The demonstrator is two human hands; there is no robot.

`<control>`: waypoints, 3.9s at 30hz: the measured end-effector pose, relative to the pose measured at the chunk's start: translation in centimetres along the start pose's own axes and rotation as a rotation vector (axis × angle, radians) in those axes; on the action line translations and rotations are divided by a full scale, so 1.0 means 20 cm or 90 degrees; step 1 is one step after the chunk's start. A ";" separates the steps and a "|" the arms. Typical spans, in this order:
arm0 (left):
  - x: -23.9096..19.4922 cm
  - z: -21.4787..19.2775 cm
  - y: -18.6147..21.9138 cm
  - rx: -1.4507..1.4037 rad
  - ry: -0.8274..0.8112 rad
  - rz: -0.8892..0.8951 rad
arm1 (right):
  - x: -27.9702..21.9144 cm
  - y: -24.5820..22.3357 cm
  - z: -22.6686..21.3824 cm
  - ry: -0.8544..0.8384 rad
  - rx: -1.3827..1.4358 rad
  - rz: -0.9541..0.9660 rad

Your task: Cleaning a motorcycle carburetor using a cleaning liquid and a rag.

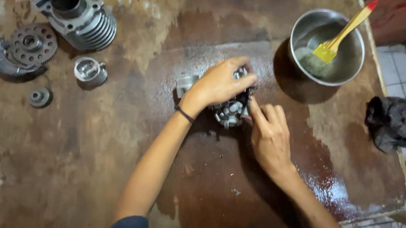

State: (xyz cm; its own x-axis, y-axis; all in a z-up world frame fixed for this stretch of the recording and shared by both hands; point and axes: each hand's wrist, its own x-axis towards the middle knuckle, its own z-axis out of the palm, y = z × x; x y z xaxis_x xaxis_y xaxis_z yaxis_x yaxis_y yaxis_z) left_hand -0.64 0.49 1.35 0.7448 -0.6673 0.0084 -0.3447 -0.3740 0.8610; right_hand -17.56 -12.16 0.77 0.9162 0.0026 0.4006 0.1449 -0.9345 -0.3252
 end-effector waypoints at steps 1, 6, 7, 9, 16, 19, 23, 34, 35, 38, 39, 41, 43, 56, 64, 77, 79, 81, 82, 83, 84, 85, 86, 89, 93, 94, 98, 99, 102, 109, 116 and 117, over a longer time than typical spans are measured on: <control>0.01 0.01 -0.01 0.005 0.003 0.003 | 0.01 0.00 -0.01 -0.008 -0.013 0.003; 0.03 0.04 -0.06 0.039 0.024 0.034 | 0.00 0.00 -0.04 -0.008 -0.023 -0.020; 0.02 0.05 -0.09 0.048 0.031 0.040 | 0.01 0.00 -0.04 -0.007 -0.027 -0.022; 0.03 0.07 -0.11 0.053 0.034 0.042 | 0.02 0.01 -0.04 -0.022 -0.037 -0.022; 0.01 0.01 -0.01 0.043 0.015 0.020 | -0.01 0.03 -0.06 -0.014 -0.029 -0.047; 0.01 0.02 -0.05 0.042 0.004 0.037 | 0.04 0.03 -0.05 -0.007 -0.029 -0.036; 0.01 0.01 -0.02 0.043 0.016 0.034 | -0.02 0.02 -0.05 -0.003 -0.018 -0.039; 0.00 0.00 -0.02 0.044 0.012 0.039 | 0.03 0.10 -0.10 -0.021 -0.021 -0.084; 0.00 0.01 -0.02 0.044 0.007 0.038 | 0.04 0.13 -0.10 -0.022 -0.020 -0.079; -0.02 0.02 -0.01 0.044 -0.008 0.023 | 0.05 0.23 -0.09 -0.013 0.032 -0.150; -0.01 0.02 0.00 0.040 -0.005 0.021 | 0.05 0.26 -0.09 -0.037 0.042 -0.196; -0.01 0.01 0.00 0.042 0.006 0.020 | 0.09 0.31 -0.09 -0.056 0.053 -0.250; -0.01 0.01 -0.02 0.028 0.011 0.038 | 0.13 0.37 -0.09 -0.067 0.062 -0.316; -0.03 0.01 0.01 0.002 0.008 0.035 | -0.02 0.13 -0.05 -0.035 0.147 -0.095; -0.02 0.03 -0.03 0.010 0.014 0.037 | 0.01 0.13 0.01 0.021 0.089 -0.053; -0.01 0.03 -0.02 0.021 0.049 0.035 | -0.07 0.03 0.01 -0.003 -0.015 -0.029; -0.01 0.03 -0.02 0.028 0.042 0.011 | -0.04 0.04 0.00 0.021 0.025 -0.030; -0.01 0.04 -0.04 0.032 0.038 0.008 | -0.01 0.05 0.02 0.022 0.020 -0.020; -0.01 0.04 -0.05 0.038 0.037 0.004 | 0.00 0.05 0.03 0.024 0.017 -0.013; 0.00 0.05 -0.05 0.037 0.036 0.008 | -0.04 0.05 0.02 0.026 0.014 -0.012; 0.01 0.05 -0.04 0.038 0.032 0.009 | -0.09 0.04 0.01 0.013 0.022 0.004; 0.01 0.04 -0.04 0.042 0.035 0.006 | -0.12 0.03 0.01 -0.001 0.034 0.013; 0.01 0.04 -0.06 0.043 0.041 0.007 | -0.14 0.01 -0.01 0.000 0.035 0.007; 0.02 0.05 -0.08 0.038 0.045 -0.002 | -0.18 -0.05 -0.07 -0.002 0.134 0.018; 0.00 0.06 -0.07 0.041 0.039 -0.034 | -0.10 -0.09 -0.07 0.015 0.092 -0.035; 0.00 0.06 -0.06 0.044 0.032 -0.048 | -0.06 -0.09 -0.06 0.008 0.071 -0.062; 0.03 0.06 -0.08 0.046 0.032 -0.062 | -0.10 -0.07 -0.02 0.019 0.027 -0.082; 0.03 0.07 -0.09 0.044 0.029 -0.057 | -0.11 -0.07 -0.03 -0.002 0.004 -0.096; 0.02 0.04 -0.07 0.045 0.030 -0.053 | -0.08 -0.06 -0.05 -0.016 -0.020 -0.112; 0.02 0.04 -0.05 0.046 0.034 -0.044 | -0.12 -0.05 -0.03 -0.036 -0.048 -0.132; 0.04 -0.05 0.01 0.078 -0.054 -0.078 | -0.05 -0.11 -0.04 -0.033 -0.076 -0.100; 0.07 -0.03 -0.03 0.084 -0.048 -0.047 | -0.06 -0.11 -0.05 -0.052 -0.076 -0.101</control>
State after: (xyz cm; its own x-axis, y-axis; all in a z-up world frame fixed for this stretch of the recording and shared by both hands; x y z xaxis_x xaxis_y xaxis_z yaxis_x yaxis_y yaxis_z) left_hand 1.01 0.17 1.07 0.7279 -0.6792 -0.0942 -0.3664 -0.5014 0.7838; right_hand -19.35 -10.53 1.89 0.9132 0.1770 0.3671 0.2489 -0.9555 -0.1584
